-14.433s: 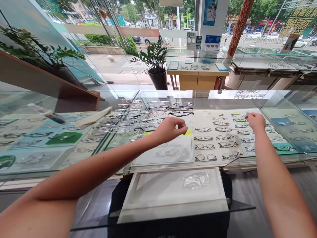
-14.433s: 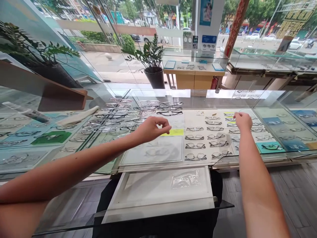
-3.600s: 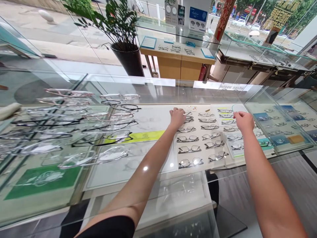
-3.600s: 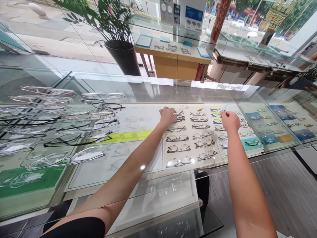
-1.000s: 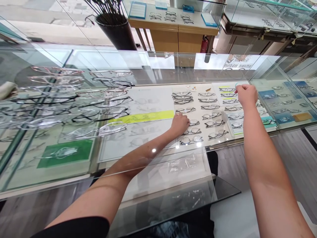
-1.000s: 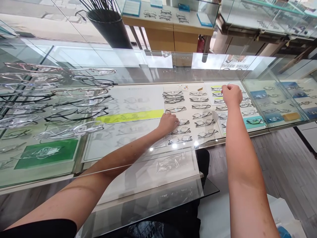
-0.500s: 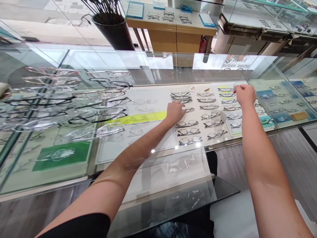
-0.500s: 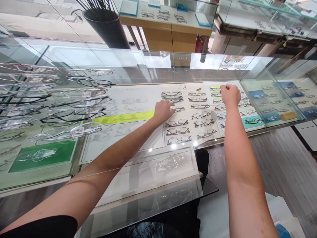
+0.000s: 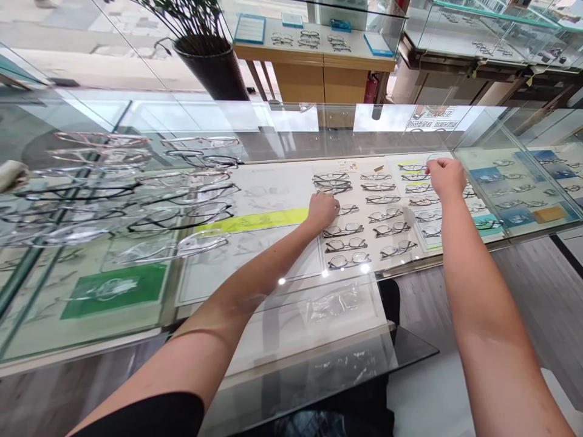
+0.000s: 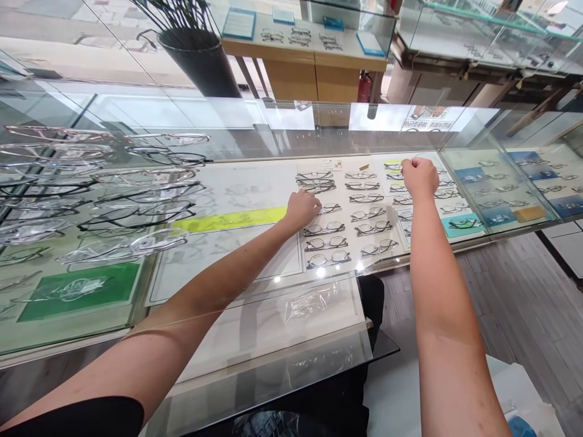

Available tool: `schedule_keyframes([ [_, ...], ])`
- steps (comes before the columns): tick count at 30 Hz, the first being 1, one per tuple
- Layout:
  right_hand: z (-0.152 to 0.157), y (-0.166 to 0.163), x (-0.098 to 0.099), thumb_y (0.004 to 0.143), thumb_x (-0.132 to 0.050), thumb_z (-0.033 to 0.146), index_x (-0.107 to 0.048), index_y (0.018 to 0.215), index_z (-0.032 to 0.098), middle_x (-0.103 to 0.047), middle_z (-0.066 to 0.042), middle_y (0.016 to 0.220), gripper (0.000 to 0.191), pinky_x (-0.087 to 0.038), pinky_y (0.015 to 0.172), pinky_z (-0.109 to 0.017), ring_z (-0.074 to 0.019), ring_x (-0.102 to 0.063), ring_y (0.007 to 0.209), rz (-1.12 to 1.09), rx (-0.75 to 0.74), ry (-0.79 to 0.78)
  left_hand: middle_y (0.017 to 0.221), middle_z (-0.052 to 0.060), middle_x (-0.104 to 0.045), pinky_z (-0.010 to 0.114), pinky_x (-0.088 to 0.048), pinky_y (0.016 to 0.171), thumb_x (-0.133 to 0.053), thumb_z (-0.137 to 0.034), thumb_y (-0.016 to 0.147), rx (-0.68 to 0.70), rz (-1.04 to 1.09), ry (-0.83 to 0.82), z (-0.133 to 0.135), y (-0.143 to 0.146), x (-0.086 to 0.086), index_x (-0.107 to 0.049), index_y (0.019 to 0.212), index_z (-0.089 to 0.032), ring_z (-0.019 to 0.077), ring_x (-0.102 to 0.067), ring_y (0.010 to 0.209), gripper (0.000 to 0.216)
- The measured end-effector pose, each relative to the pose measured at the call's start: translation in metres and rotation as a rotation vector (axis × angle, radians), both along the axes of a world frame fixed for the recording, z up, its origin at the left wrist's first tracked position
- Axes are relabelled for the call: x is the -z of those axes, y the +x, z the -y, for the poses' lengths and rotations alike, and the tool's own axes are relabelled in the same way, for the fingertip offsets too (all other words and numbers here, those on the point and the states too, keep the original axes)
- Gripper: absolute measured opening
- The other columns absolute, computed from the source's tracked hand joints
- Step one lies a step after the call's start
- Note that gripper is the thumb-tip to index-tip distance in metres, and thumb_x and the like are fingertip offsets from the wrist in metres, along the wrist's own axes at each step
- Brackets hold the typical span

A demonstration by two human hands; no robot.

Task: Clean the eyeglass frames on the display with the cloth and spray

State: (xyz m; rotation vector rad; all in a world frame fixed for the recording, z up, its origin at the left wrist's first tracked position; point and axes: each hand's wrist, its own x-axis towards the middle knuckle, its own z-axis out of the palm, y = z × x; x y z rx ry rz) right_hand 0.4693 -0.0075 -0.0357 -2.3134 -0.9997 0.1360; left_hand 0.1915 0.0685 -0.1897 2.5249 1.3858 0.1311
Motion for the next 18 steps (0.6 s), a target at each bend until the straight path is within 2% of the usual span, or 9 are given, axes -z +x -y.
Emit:
schedule_keyframes([
  [11, 0.0, 0.001, 0.002, 0.079, -0.057, 0.026, -0.063, 0.061, 0.026, -0.045, 0.001, 0.053, 0.019, -0.045, 0.073, -0.038, -0.0215, -0.046, 0.064, 0.0, -0.009, 0.016, 0.103, 0.015, -0.078, 0.047, -0.042, 0.09, -0.054, -0.021, 0.093, 0.043, -0.011, 0.005, 0.017, -0.003, 0.002, -0.084, 0.088, -0.021, 0.0333, -0.06, 0.105, 0.031],
  [14, 0.0, 0.001, 0.002, 0.08, -0.057, 0.026, -0.062, 0.061, 0.026, -0.044, 0.002, 0.052, 0.02, -0.044, 0.073, -0.039, -0.0214, -0.046, 0.063, 0.0, -0.005, 0.005, 0.103, 0.013, -0.078, 0.046, -0.043, 0.092, -0.059, -0.026, 0.091, 0.029, -0.015, -0.007, 0.01, -0.005, 0.001, -0.083, 0.09, -0.023, 0.0334, -0.061, 0.107, 0.025],
  [18, 0.0, -0.001, -0.001, 0.083, -0.058, 0.026, -0.06, 0.06, 0.025, -0.044, 0.002, 0.053, 0.023, -0.042, 0.073, -0.038, -0.0206, -0.045, 0.061, -0.001, 0.007, -0.019, 0.112, 0.013, -0.077, 0.047, -0.043, 0.096, -0.062, -0.034, 0.091, -0.059, 0.005, -0.003, -0.014, -0.004, -0.005, -0.081, 0.11, -0.023, 0.0345, -0.06, 0.114, 0.029],
])
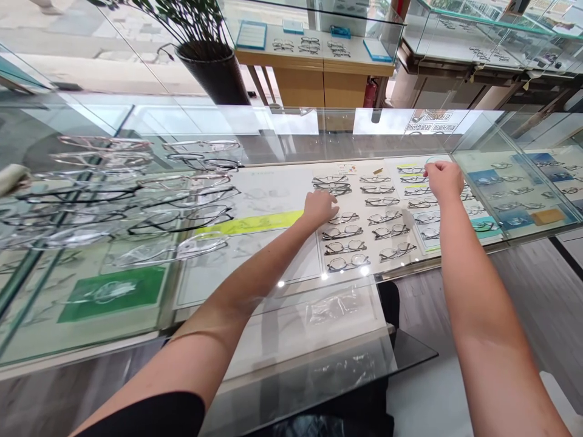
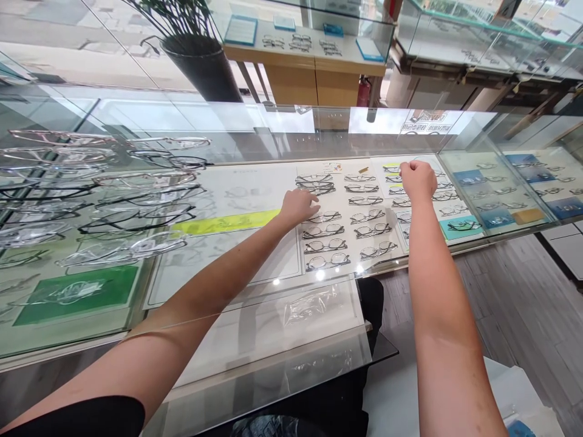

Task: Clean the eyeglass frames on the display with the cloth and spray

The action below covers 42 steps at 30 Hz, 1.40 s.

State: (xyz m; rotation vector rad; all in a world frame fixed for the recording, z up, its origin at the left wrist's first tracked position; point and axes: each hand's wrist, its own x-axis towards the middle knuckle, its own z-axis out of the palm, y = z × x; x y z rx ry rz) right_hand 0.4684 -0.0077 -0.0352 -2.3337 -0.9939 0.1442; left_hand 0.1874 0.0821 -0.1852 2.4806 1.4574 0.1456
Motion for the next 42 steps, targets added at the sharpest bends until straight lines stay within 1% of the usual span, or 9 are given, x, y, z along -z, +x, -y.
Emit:
schedule_keyframes([
  [4, 0.001, -0.001, -0.001, 0.084, -0.059, 0.026, -0.061, 0.06, 0.025, -0.048, 0.002, 0.055, 0.024, -0.039, 0.07, -0.037, -0.0205, -0.046, 0.061, -0.003, 0.008, -0.012, 0.125, 0.014, -0.073, 0.047, -0.043, 0.099, -0.055, -0.033, 0.097, -0.109, 0.04, 0.006, -0.025, 0.004, -0.002, -0.078, 0.122, -0.023, 0.035, -0.059, 0.121, 0.035],
  [8, 0.002, -0.001, -0.001, 0.083, -0.059, 0.026, -0.061, 0.059, 0.026, -0.051, 0.001, 0.056, 0.024, -0.036, 0.067, -0.036, -0.0206, -0.047, 0.061, -0.002, 0.007, -0.019, 0.125, 0.014, -0.074, 0.046, -0.044, 0.097, -0.055, -0.031, 0.098, -0.17, 0.062, -0.014, -0.035, 0.008, 0.004, -0.079, 0.117, -0.024, 0.0345, -0.061, 0.119, 0.032],
  [13, 0.001, 0.0, -0.001, 0.083, -0.06, 0.027, -0.061, 0.059, 0.026, -0.051, 0.002, 0.056, 0.025, -0.035, 0.067, -0.036, -0.0201, -0.045, 0.06, -0.002, 0.012, -0.019, 0.122, 0.014, -0.074, 0.046, -0.042, 0.099, -0.055, -0.03, 0.098, -0.176, 0.069, -0.012, -0.036, 0.012, 0.012, -0.08, 0.11, -0.023, 0.0339, -0.059, 0.122, 0.028],
  [17, 0.001, 0.0, 0.0, 0.083, -0.059, 0.027, -0.061, 0.059, 0.026, -0.047, 0.002, 0.053, 0.024, -0.035, 0.067, -0.036, -0.0199, -0.044, 0.059, 0.005, 0.021, -0.029, 0.123, 0.014, -0.074, 0.046, -0.042, 0.101, -0.056, -0.029, 0.097, -0.165, 0.054, -0.009, -0.04, 0.016, 0.011, -0.079, 0.108, -0.021, 0.0336, -0.059, 0.122, 0.027],
  [21, 0.001, 0.001, 0.0, 0.084, -0.059, 0.027, -0.062, 0.06, 0.025, -0.046, 0.002, 0.052, 0.023, -0.035, 0.068, -0.036, -0.0197, -0.044, 0.06, 0.004, 0.023, -0.028, 0.118, 0.014, -0.076, 0.046, -0.043, 0.099, -0.056, -0.027, 0.096, -0.161, 0.027, -0.022, -0.044, 0.021, 0.011, -0.08, 0.109, -0.022, 0.0341, -0.06, 0.119, 0.028],
  [26, 0.001, 0.002, 0.001, 0.084, -0.06, 0.028, -0.063, 0.061, 0.024, -0.047, 0.002, 0.052, 0.023, -0.034, 0.069, -0.036, -0.0194, -0.044, 0.06, 0.015, 0.02, -0.018, 0.119, 0.016, -0.076, 0.049, -0.042, 0.101, -0.051, -0.024, 0.097, -0.148, 0.007, -0.023, -0.041, 0.025, 0.013, -0.082, 0.11, -0.021, 0.0364, -0.059, 0.12, 0.034],
  [31, 0.0, 0.003, 0.002, 0.084, -0.059, 0.028, -0.064, 0.062, 0.024, -0.048, 0.002, 0.053, 0.023, -0.034, 0.069, -0.035, -0.0191, -0.043, 0.06, 0.018, 0.021, -0.019, 0.12, 0.018, -0.074, 0.054, -0.04, 0.104, -0.051, -0.02, 0.094, -0.115, -0.005, -0.027, -0.033, 0.022, 0.01, -0.084, 0.103, -0.019, 0.0392, -0.056, 0.123, 0.034],
  [38, 0.0, 0.003, 0.003, 0.082, -0.06, 0.026, -0.065, 0.062, 0.024, -0.052, 0.001, 0.055, 0.021, -0.035, 0.067, -0.035, -0.0199, -0.046, 0.061, 0.008, 0.019, -0.016, 0.117, 0.016, -0.075, 0.053, -0.041, 0.104, -0.053, -0.024, 0.093, -0.068, -0.029, -0.064, -0.02, 0.022, 0.008, -0.085, 0.098, -0.021, 0.038, -0.057, 0.12, 0.032],
  [42, -0.001, 0.002, 0.002, 0.083, -0.06, 0.026, -0.066, 0.062, 0.023, -0.053, 0.001, 0.056, 0.021, -0.036, 0.069, -0.035, -0.0202, -0.047, 0.061, 0.005, 0.018, -0.006, 0.109, 0.017, -0.076, 0.053, -0.041, 0.104, -0.056, -0.023, 0.091, -0.051, -0.051, -0.1, -0.016, 0.02, 0.008, -0.085, 0.093, -0.02, 0.0378, -0.059, 0.118, 0.029],
])
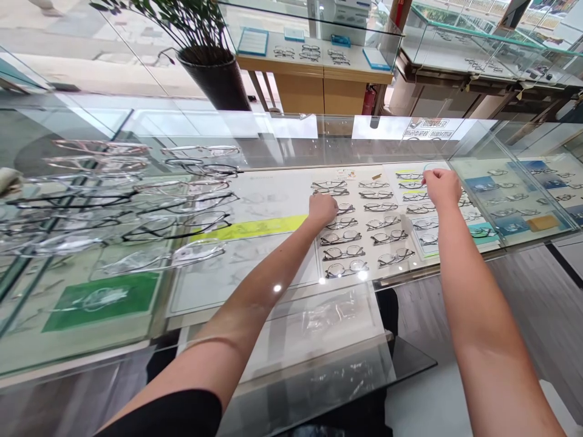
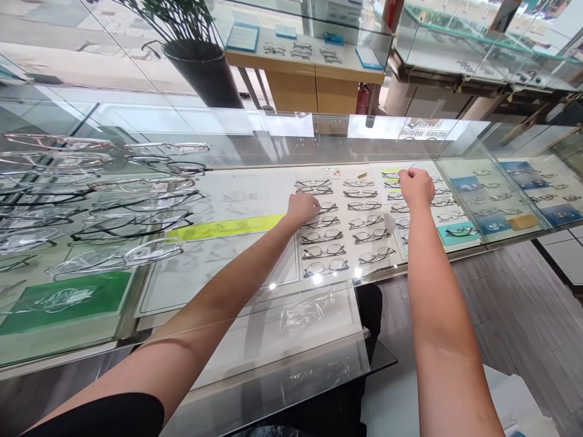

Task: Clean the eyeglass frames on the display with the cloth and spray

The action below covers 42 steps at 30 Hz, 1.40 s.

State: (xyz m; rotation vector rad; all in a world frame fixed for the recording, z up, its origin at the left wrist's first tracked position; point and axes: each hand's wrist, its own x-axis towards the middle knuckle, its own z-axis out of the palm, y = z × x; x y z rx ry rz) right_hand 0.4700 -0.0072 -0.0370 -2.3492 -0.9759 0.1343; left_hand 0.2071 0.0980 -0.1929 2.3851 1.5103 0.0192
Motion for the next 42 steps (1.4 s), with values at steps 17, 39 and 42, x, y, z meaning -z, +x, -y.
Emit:
schedule_keyframes([
  [17, -0.001, -0.002, 0.0, 0.085, -0.06, 0.025, -0.063, 0.061, 0.024, -0.049, 0.002, 0.055, 0.024, -0.037, 0.069, -0.037, -0.0193, -0.047, 0.061, -0.019, -0.002, -0.011, 0.146, 0.015, -0.062, 0.053, -0.04, 0.111, -0.056, -0.043, 0.093, -0.015, 0.028, 0.055, 0.002, -0.008, -0.003, -0.076, 0.127, -0.022, 0.0389, -0.051, 0.135, 0.045],
  [39, 0.001, -0.001, -0.001, 0.083, -0.059, 0.026, -0.063, 0.06, 0.025, -0.05, 0.001, 0.054, 0.022, -0.037, 0.069, -0.036, -0.0209, -0.047, 0.062, -0.015, -0.009, -0.011, 0.148, 0.013, -0.064, 0.055, -0.034, 0.106, -0.043, -0.049, 0.101, 0.082, 0.037, 0.025, 0.003, -0.012, -0.004, -0.073, 0.129, -0.02, 0.0427, -0.044, 0.132, 0.05],
  [42, 0.001, -0.001, -0.001, 0.083, -0.059, 0.026, -0.064, 0.062, 0.024, -0.05, 0.001, 0.054, 0.022, -0.037, 0.069, -0.036, -0.021, -0.048, 0.062, -0.011, -0.008, -0.018, 0.148, 0.012, -0.065, 0.055, -0.033, 0.107, -0.043, -0.049, 0.101, 0.097, 0.036, 0.018, 0.008, -0.015, -0.006, -0.073, 0.13, -0.02, 0.0422, -0.044, 0.132, 0.05],
])
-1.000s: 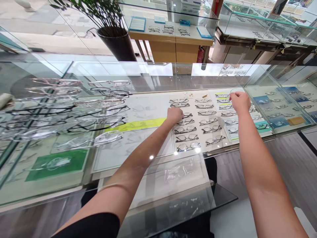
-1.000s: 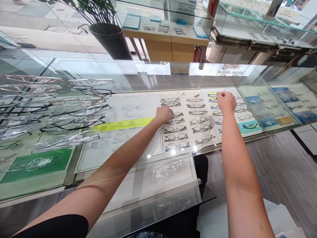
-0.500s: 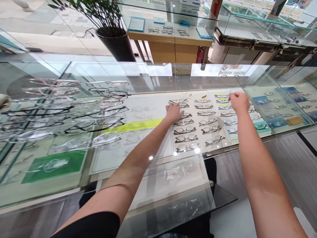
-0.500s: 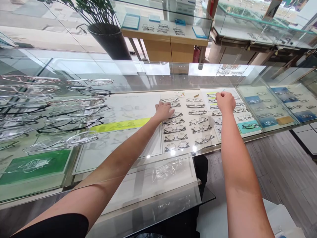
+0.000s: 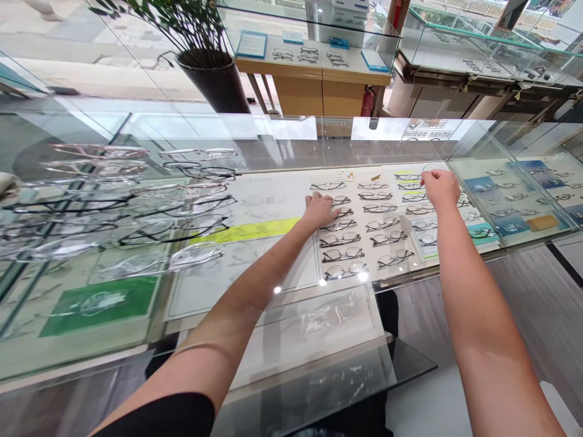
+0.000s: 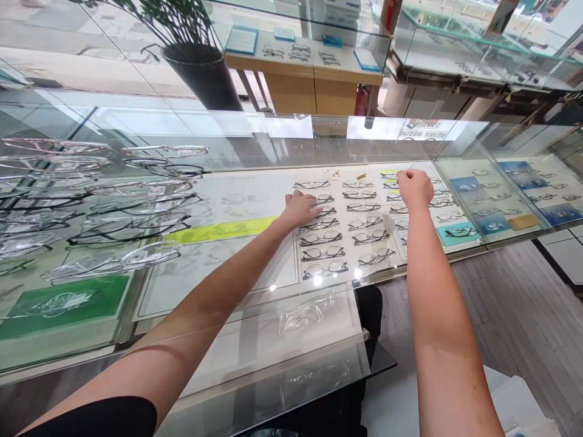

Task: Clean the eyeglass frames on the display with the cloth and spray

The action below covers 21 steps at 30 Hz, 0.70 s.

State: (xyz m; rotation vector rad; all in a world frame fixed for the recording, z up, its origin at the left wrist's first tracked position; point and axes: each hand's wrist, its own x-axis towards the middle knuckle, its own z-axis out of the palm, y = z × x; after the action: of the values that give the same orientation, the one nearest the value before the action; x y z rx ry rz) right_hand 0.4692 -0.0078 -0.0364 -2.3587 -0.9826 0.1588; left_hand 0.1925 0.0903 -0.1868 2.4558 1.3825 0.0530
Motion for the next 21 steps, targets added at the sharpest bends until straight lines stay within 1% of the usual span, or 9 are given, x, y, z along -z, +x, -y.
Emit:
schedule_keyframes([
  [4, -0.001, 0.001, 0.0, 0.082, -0.059, 0.027, -0.064, 0.062, 0.024, -0.05, 0.001, 0.054, 0.021, -0.037, 0.068, -0.036, -0.0209, -0.048, 0.062, 0.003, 0.004, -0.006, 0.149, 0.012, -0.064, 0.054, -0.033, 0.107, -0.043, -0.049, 0.102, 0.012, 0.006, -0.009, 0.002, -0.002, -0.002, -0.074, 0.128, -0.019, 0.0415, -0.045, 0.132, 0.05],
  [9, -0.001, 0.002, 0.0, 0.082, -0.059, 0.027, -0.063, 0.061, 0.025, -0.052, 0.001, 0.055, 0.021, -0.036, 0.067, -0.036, -0.0207, -0.049, 0.062, -0.003, 0.003, -0.009, 0.148, 0.008, -0.066, 0.053, -0.034, 0.108, -0.043, -0.052, 0.102, -0.001, 0.043, -0.016, -0.002, -0.003, -0.003, -0.077, 0.118, -0.023, 0.0384, -0.046, 0.133, 0.047],
  [11, 0.0, 0.002, 0.001, 0.082, -0.059, 0.027, -0.063, 0.061, 0.024, -0.052, 0.001, 0.056, 0.021, -0.036, 0.066, -0.035, -0.0209, -0.05, 0.062, -0.002, 0.002, -0.009, 0.155, 0.008, -0.06, 0.053, -0.035, 0.109, -0.043, -0.054, 0.102, -0.039, 0.065, -0.001, -0.007, -0.004, -0.003, -0.075, 0.121, -0.024, 0.0386, -0.044, 0.137, 0.048],
  [14, 0.0, 0.002, 0.001, 0.081, -0.059, 0.027, -0.063, 0.061, 0.025, -0.053, 0.0, 0.055, 0.021, -0.036, 0.066, -0.035, -0.0213, -0.05, 0.063, 0.007, -0.001, 0.0, 0.172, 0.01, -0.038, 0.056, -0.032, 0.113, -0.045, -0.054, 0.101, -0.113, 0.086, 0.038, -0.019, -0.004, 0.0, -0.065, 0.141, -0.023, 0.0416, -0.034, 0.147, 0.055],
  [16, -0.001, 0.002, 0.002, 0.082, -0.059, 0.028, -0.063, 0.061, 0.025, -0.054, 0.0, 0.055, 0.021, -0.036, 0.066, -0.035, -0.0215, -0.049, 0.062, 0.009, 0.0, 0.005, 0.177, 0.01, -0.027, 0.059, -0.03, 0.115, -0.046, -0.055, 0.1, -0.133, 0.076, 0.044, -0.027, -0.003, 0.003, -0.058, 0.149, -0.023, 0.0433, -0.029, 0.151, 0.061],
  [18, -0.001, 0.003, 0.002, 0.082, -0.06, 0.028, -0.064, 0.061, 0.025, -0.054, 0.0, 0.055, 0.022, -0.035, 0.066, -0.035, -0.0214, -0.048, 0.062, 0.008, 0.005, 0.003, 0.178, 0.01, -0.025, 0.06, -0.028, 0.117, -0.044, -0.056, 0.1, -0.127, 0.046, 0.025, -0.033, 0.0, 0.007, -0.057, 0.151, -0.022, 0.0442, -0.026, 0.153, 0.062],
  [21, 0.0, 0.003, 0.001, 0.082, -0.061, 0.029, -0.065, 0.061, 0.026, -0.054, 0.0, 0.056, 0.021, -0.035, 0.066, -0.035, -0.021, -0.048, 0.062, 0.009, 0.016, -0.005, 0.177, 0.011, -0.027, 0.061, -0.027, 0.118, -0.04, -0.056, 0.101, -0.111, 0.02, -0.004, -0.039, 0.009, 0.013, -0.058, 0.149, -0.021, 0.045, -0.024, 0.155, 0.063],
])
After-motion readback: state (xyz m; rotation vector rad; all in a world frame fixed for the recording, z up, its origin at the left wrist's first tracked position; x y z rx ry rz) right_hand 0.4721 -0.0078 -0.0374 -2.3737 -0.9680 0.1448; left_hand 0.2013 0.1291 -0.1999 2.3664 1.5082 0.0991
